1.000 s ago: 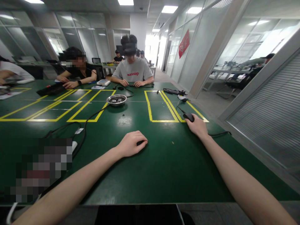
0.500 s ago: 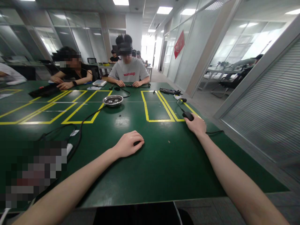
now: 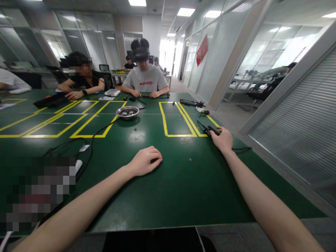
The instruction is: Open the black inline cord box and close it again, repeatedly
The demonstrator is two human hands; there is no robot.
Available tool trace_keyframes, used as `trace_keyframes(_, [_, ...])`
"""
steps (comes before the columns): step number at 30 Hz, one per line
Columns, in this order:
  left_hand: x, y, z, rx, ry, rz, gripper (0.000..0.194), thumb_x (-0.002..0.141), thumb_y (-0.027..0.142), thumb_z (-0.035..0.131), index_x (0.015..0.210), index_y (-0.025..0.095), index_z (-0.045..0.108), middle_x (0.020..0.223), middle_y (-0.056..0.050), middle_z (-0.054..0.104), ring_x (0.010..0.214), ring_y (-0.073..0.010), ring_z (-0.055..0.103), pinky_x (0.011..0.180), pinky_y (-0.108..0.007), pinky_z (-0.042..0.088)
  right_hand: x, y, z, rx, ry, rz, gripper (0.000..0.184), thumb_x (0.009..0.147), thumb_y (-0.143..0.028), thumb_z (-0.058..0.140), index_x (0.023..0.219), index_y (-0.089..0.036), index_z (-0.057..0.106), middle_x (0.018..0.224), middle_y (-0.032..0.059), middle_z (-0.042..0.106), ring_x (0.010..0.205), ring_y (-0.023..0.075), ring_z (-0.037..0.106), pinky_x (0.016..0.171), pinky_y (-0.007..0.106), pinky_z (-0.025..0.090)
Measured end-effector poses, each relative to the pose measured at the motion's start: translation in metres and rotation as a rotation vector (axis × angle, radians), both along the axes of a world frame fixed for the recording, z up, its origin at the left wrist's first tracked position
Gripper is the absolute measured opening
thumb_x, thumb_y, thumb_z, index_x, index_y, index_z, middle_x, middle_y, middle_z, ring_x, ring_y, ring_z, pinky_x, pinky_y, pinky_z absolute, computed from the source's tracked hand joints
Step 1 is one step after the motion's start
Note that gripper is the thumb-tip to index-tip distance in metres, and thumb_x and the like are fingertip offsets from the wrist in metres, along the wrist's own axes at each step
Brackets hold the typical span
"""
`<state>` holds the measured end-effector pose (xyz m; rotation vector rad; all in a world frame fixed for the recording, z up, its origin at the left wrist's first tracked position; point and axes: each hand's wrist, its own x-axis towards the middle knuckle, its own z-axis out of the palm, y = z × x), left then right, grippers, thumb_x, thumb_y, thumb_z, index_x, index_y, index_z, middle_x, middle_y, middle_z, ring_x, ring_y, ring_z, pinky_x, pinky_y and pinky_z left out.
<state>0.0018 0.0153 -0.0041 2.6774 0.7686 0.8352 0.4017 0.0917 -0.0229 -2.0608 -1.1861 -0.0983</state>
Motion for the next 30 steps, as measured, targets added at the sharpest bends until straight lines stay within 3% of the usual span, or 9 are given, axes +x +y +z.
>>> trace_keyframes(6, [0.000, 0.001, 0.000, -0.003, 0.008, -0.005, 0.023, 0.103, 0.024, 0.055, 0.094, 0.020, 0.076, 0.100, -0.006, 0.078, 0.095, -0.0207, 0.069, 0.085, -0.034, 0.057, 0.008, -0.002, 0.004, -0.012, 0.148, -0.063, 0.037, 0.093, -0.031, 0.052, 0.121, -0.015, 0.070, 0.086, 0.0108, 0.077, 0.066, 0.0255, 0.070, 0.081, 0.040, 0.054])
trace_keyframes(10, [-0.001, 0.002, -0.001, -0.003, 0.010, -0.005, 0.021, 0.102, 0.023, 0.056, 0.094, 0.020, 0.076, 0.100, -0.005, 0.078, 0.095, -0.0201, 0.069, 0.085, -0.033, 0.057, 0.006, -0.004, 0.007, -0.021, 0.154, -0.052, 0.038, 0.090, -0.028, 0.055, 0.123, -0.015, 0.070, 0.094, 0.0109, 0.077, 0.064, 0.0228, 0.070, 0.083, 0.039, 0.055])
trace_keyframes(14, [-0.001, 0.001, -0.002, 0.002, 0.010, 0.001, 0.020, 0.102, 0.022, 0.058, 0.093, 0.020, 0.076, 0.100, -0.005, 0.078, 0.095, -0.0199, 0.069, 0.085, -0.032, 0.057, 0.000, -0.006, 0.009, 0.000, 0.121, -0.036, 0.038, 0.086, -0.035, 0.062, 0.119, -0.017, 0.073, 0.112, 0.0136, 0.073, 0.083, 0.0260, 0.072, 0.090, 0.041, 0.054])
trace_keyframes(17, [-0.002, 0.001, -0.002, 0.005, 0.011, -0.002, 0.021, 0.103, 0.023, 0.057, 0.094, 0.020, 0.076, 0.101, -0.005, 0.078, 0.095, -0.0198, 0.069, 0.085, -0.032, 0.056, -0.003, -0.006, 0.009, 0.000, 0.037, -0.006, 0.039, 0.079, -0.043, 0.070, 0.108, -0.017, 0.076, 0.115, 0.0147, 0.067, 0.098, 0.0302, 0.068, 0.093, 0.042, 0.053])
trace_keyframes(22, [-0.002, 0.002, -0.001, 0.007, 0.019, -0.008, 0.023, 0.104, 0.024, 0.056, 0.096, 0.020, 0.077, 0.102, -0.006, 0.078, 0.096, -0.0203, 0.069, 0.086, -0.033, 0.056, -0.002, -0.004, 0.008, 0.024, -0.049, 0.053, 0.042, 0.074, -0.044, 0.075, 0.106, -0.017, 0.078, 0.104, 0.0117, 0.064, 0.092, 0.0285, 0.066, 0.091, 0.040, 0.054])
trace_keyframes(30, [-0.002, 0.002, -0.002, -0.001, 0.015, -0.009, 0.024, 0.104, 0.024, 0.055, 0.096, 0.020, 0.077, 0.102, -0.006, 0.078, 0.096, -0.0207, 0.069, 0.085, -0.034, 0.057, 0.007, -0.002, 0.007, 0.096, -0.060, 0.000, 0.037, 0.080, -0.039, 0.067, 0.105, -0.014, 0.078, 0.102, 0.0140, 0.066, 0.090, 0.0294, 0.066, 0.088, 0.041, 0.055])
